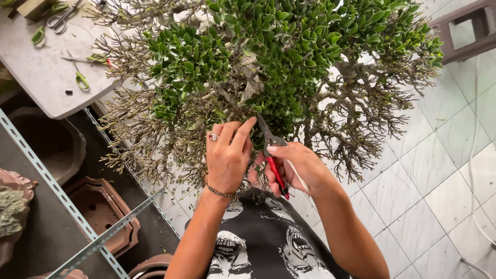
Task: The person trims a bonsai tree using red-handled pruning shears. They carefully select and cut small branches and leaves from the dense foliage, working methodically around the tree's canopy.
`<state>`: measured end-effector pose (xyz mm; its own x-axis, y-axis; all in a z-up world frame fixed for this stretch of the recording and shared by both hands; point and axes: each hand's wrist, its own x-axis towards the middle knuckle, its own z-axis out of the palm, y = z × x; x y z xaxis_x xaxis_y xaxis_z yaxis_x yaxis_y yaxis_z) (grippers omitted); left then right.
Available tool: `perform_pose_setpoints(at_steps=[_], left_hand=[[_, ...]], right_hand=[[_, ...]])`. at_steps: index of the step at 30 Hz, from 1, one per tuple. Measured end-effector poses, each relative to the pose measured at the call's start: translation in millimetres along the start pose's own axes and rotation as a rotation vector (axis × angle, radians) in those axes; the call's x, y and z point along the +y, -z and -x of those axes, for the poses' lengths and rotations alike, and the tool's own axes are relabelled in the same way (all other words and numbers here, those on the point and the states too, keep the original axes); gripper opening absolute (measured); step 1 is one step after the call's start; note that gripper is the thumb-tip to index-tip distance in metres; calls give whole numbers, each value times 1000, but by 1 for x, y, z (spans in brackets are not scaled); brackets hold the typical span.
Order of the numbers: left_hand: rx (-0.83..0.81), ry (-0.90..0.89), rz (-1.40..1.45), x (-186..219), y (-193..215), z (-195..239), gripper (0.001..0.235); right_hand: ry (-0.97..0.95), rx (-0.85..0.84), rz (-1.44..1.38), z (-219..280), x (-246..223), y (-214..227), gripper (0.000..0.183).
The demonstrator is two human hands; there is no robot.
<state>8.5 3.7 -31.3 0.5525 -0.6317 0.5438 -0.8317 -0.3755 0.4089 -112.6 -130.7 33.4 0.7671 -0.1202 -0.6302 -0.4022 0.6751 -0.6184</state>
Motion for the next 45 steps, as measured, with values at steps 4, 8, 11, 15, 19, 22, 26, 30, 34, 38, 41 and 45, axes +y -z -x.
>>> perform_pose_setpoints(at_steps=[4, 8, 11, 15, 19, 22, 26, 30, 34, 38, 41, 45], left_hand=[[35, -7, 38, 3, 4, -4, 38], [56, -23, 29, 2, 3, -5, 40], [58, -31, 19, 1, 4, -5, 39], [52, -32, 39, 2, 6, -6, 37], [50, -33, 36, 2, 7, -6, 36], [50, -32, 33, 2, 7, -7, 36], [47, -31, 9, 2, 5, -4, 35], [47, -24, 16, 3, 7, -5, 34], [54, -24, -2, 3, 6, -4, 34], [48, 14, 4, 5, -1, -2, 37], [25, 43, 12, 6, -4, -3, 41], [-7, 28, -36, 4, -5, -2, 46]], right_hand=[[-22, 8, -17, -1, -3, -2, 37], [-85, -16, -39, -1, -9, 4, 35], [-100, -16, -60, 2, -12, 6, 35], [-110, 3, -84, 5, -13, 3, 34], [-81, -66, -123, 0, -4, 15, 29], [-92, -111, -129, 3, -1, 24, 32], [-113, -185, -129, 2, 2, 31, 32], [-112, -190, -169, -6, 1, 31, 32], [-89, -245, -207, -5, 4, 40, 37], [68, -105, 129, 14, -16, 32, 41], [41, 142, 680, 35, -51, 10, 34], [-45, 372, 1384, 47, -68, 2, 46]])
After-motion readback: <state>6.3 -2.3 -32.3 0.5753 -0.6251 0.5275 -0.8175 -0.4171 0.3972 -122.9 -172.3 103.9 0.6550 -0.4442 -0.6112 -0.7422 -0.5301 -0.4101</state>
